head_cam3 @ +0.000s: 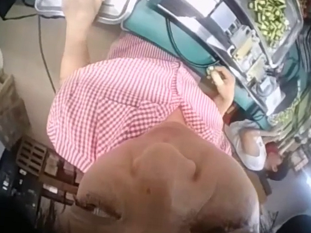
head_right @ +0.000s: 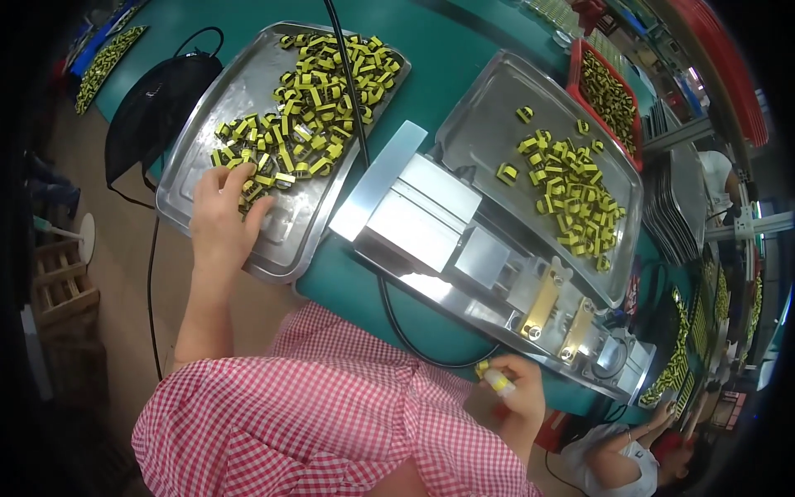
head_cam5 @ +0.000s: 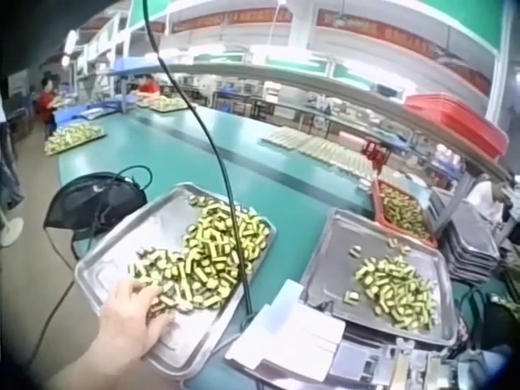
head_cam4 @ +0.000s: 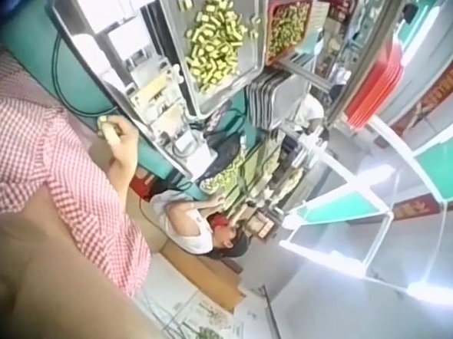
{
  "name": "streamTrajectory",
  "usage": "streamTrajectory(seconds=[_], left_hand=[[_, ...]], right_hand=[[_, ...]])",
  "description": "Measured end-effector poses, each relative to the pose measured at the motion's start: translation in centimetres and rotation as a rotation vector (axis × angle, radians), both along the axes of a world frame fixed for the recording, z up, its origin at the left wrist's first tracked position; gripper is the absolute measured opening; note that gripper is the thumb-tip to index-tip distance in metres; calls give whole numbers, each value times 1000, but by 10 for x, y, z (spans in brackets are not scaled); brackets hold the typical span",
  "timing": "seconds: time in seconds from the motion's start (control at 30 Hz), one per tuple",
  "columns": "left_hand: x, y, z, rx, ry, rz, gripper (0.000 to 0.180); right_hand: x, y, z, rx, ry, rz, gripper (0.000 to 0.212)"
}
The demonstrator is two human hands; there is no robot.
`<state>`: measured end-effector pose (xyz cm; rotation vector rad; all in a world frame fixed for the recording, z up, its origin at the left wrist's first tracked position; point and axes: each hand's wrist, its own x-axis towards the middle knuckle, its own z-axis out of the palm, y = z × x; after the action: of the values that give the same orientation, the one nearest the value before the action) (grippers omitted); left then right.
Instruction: The person assembles electronic components by placing them into a crimping machine, then sorts the finished parts by hand into a metal tray and a plastic container.
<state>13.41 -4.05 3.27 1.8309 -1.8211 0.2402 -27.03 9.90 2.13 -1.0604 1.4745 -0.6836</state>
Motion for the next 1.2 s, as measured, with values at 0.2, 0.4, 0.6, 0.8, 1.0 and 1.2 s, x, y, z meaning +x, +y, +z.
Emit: streamTrajectory(seconds=[0.2, 0.4, 0.6, 0.8, 1.0, 1.2], left_hand=[[-4, -3, 1, 39, -19, 19, 46], [-3, 3, -6, 54, -123, -62, 46], [-8, 7, -4, 147, -32, -41, 40], [-12, 3, -4, 110, -75, 24, 35], [-8, 5, -8, 122, 14, -19, 33], [-8, 5, -8, 112, 0, 12, 32]], right_hand=[[1, 0, 4, 69, -59, -47, 12], [2, 0, 3, 43, -69, -60, 12], [4, -2, 4, 63, -85, -71, 12], [1, -1, 3, 88, -96, -72, 14], [1, -1, 3, 84, -109, -65, 13], [-2, 0, 0, 72, -84, -54, 14]])
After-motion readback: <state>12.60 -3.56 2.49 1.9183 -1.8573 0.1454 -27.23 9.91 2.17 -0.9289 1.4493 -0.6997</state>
